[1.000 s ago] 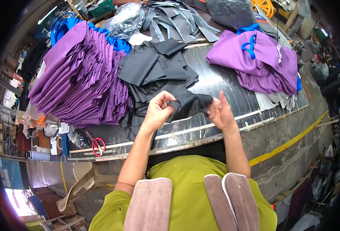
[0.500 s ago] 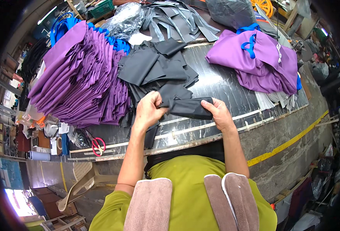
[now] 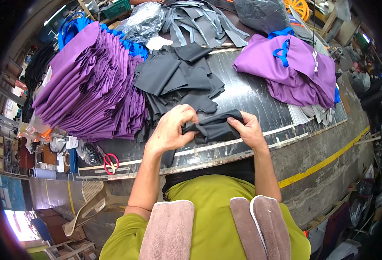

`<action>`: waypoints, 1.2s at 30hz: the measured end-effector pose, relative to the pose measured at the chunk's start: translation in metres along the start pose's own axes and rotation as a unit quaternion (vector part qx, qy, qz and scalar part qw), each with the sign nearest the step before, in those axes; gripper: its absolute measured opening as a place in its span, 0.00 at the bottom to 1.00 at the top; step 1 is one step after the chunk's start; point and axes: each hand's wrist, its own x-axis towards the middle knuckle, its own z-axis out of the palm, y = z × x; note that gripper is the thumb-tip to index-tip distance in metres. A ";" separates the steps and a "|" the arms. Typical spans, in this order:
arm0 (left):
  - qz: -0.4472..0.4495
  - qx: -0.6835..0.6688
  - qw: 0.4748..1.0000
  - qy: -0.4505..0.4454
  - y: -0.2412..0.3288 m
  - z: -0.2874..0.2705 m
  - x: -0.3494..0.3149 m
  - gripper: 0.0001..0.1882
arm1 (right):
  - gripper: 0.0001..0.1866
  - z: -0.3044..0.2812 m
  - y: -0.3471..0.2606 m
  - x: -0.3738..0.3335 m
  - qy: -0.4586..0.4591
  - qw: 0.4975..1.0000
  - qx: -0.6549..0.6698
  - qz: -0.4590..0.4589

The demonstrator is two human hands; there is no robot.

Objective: Trimming excess material from black fabric pieces using hand snips.

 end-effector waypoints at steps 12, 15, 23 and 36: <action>-0.334 -0.302 0.855 0.258 -0.025 -0.003 -0.005 0.21 | 0.09 0.005 0.013 -0.002 0.109 0.986 -0.033 -0.126; -0.266 -0.305 0.895 0.188 -0.023 0.018 -0.012 0.16 | 0.10 0.007 0.015 -0.004 0.106 0.984 -0.050 -0.136; -0.179 -0.204 0.929 0.253 -0.035 0.055 -0.005 0.08 | 0.16 0.011 0.000 -0.011 0.019 0.914 -0.257 -0.315; -0.233 -0.405 0.879 0.096 -0.018 0.054 -0.013 0.08 | 0.20 0.020 0.035 -0.005 -0.036 0.906 0.417 0.060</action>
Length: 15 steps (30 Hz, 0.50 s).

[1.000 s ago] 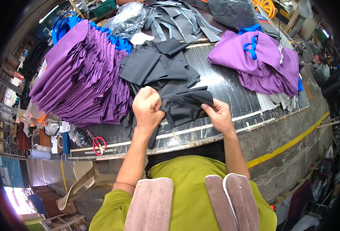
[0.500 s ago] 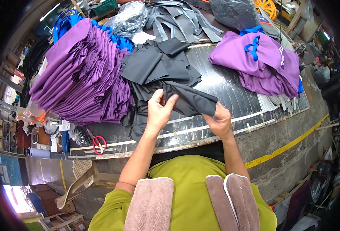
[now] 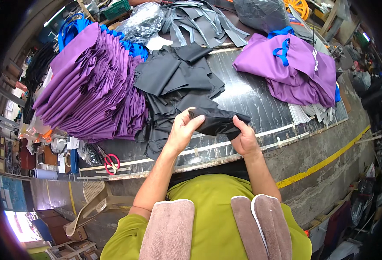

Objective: Trimming excess material from black fabric pieces using hand snips.

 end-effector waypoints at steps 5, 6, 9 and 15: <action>0.069 0.066 0.991 0.090 0.002 0.000 0.001 0.15 | 0.26 0.000 -0.005 -0.003 0.017 0.999 -0.037 -0.008; 0.080 0.100 0.986 0.104 0.004 -0.005 0.000 0.16 | 0.27 0.001 -0.008 -0.004 0.029 0.999 -0.020 0.026; 0.115 0.007 0.990 0.087 0.013 0.009 -0.001 0.21 | 0.30 0.011 -0.013 -0.008 0.045 0.997 0.034 0.054; 0.182 0.267 0.940 0.113 -0.004 -0.001 0.007 0.08 | 0.34 -0.009 -0.015 -0.017 -0.060 0.993 -0.099 -0.032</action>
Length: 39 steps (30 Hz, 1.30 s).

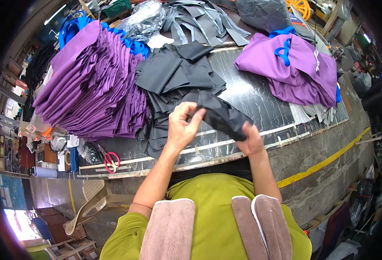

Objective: Trimming excess material from black fabric pieces using hand snips.

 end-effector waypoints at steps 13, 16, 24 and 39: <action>-0.096 -0.152 0.983 -0.021 0.027 -0.002 0.013 0.06 | 0.15 0.017 -0.014 0.014 0.163 0.984 -0.071 0.003; -0.126 -0.169 0.977 -0.038 0.013 -0.008 0.012 0.05 | 0.16 0.006 -0.022 0.012 0.186 0.975 -0.118 0.022; -0.110 -0.126 0.985 0.027 0.001 -0.007 0.014 0.13 | 0.17 0.012 -0.013 0.000 0.089 0.960 -0.256 -0.076; -0.183 -0.222 0.948 -0.135 -0.010 -0.023 0.008 0.13 | 0.13 0.003 -0.018 0.014 0.160 0.979 -0.098 -0.073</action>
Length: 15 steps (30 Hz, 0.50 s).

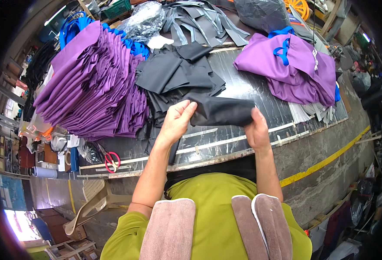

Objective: Trimming excess material from black fabric pieces using hand snips.

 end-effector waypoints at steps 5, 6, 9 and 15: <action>-0.025 -0.194 0.980 0.037 0.012 0.012 0.002 0.16 | 0.16 0.025 -0.010 -0.019 -0.069 0.985 -0.145 -0.063; -0.025 -0.194 0.980 0.036 0.013 0.012 0.001 0.16 | 0.13 0.025 -0.008 -0.018 -0.069 0.984 -0.156 -0.047; -0.022 -0.071 0.996 -0.042 0.019 0.006 -0.005 0.20 | 0.10 0.021 -0.006 -0.014 -0.060 0.985 -0.164 -0.009; -0.051 -0.117 0.992 0.006 0.009 0.018 -0.007 0.13 | 0.14 0.027 -0.007 -0.014 -0.079 0.990 -0.069 0.092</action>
